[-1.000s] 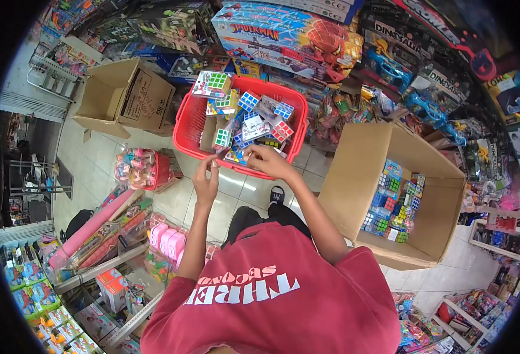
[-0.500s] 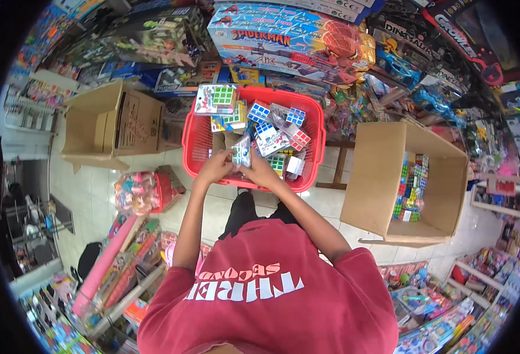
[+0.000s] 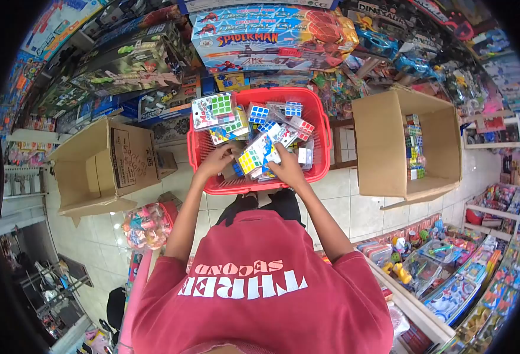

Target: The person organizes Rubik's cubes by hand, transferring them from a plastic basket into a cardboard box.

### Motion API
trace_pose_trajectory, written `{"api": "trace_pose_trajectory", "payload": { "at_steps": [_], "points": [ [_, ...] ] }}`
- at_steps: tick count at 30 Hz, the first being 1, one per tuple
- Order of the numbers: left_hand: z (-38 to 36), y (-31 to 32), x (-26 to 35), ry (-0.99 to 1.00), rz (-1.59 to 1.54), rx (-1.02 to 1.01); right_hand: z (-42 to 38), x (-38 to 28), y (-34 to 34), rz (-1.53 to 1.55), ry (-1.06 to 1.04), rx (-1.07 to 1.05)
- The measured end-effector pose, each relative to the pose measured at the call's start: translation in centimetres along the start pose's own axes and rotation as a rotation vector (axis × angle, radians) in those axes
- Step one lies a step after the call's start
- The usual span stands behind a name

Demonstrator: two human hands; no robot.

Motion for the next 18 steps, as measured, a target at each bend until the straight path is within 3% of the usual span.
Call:
{"api": "trace_pose_trajectory", "payload": {
  "at_steps": [2,5,8,12,15,18],
  "points": [
    [0.7,0.8,-0.3,0.09,0.03,-0.037,0.0,-1.2,-0.2,-0.073,-0.027,0.067],
    [0.7,0.9,2.9,0.164,-0.141,-0.026,0.1,0.4,0.0,0.17,0.099,0.151],
    [0.9,0.9,4.6,0.253,-0.266,-0.024,0.1,-1.8,-1.2,0.332,0.073,0.19],
    [0.5,-0.8,7.5,0.166,-0.567,-0.119,1.6,-3.7,-3.0,0.494,0.069,0.183],
    [1.2,-1.9,7.0,0.076,-0.55,-0.2,2.6,-4.5,-2.6,0.536,0.076,0.155],
    [1.0,-1.4,6.4,0.079,-0.728,-0.1,3.3,-4.2,-0.5,0.537,0.075,0.097]
  ]
}}
Point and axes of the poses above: each hand's wrist, its own z-axis towards the middle knuckle, its own y-axis out of the palm, x = y × z, the point moved 2 cm from there along z, towards the middle knuckle, and after that the axes turned 2 degrees about y, right-handed, at the moved point
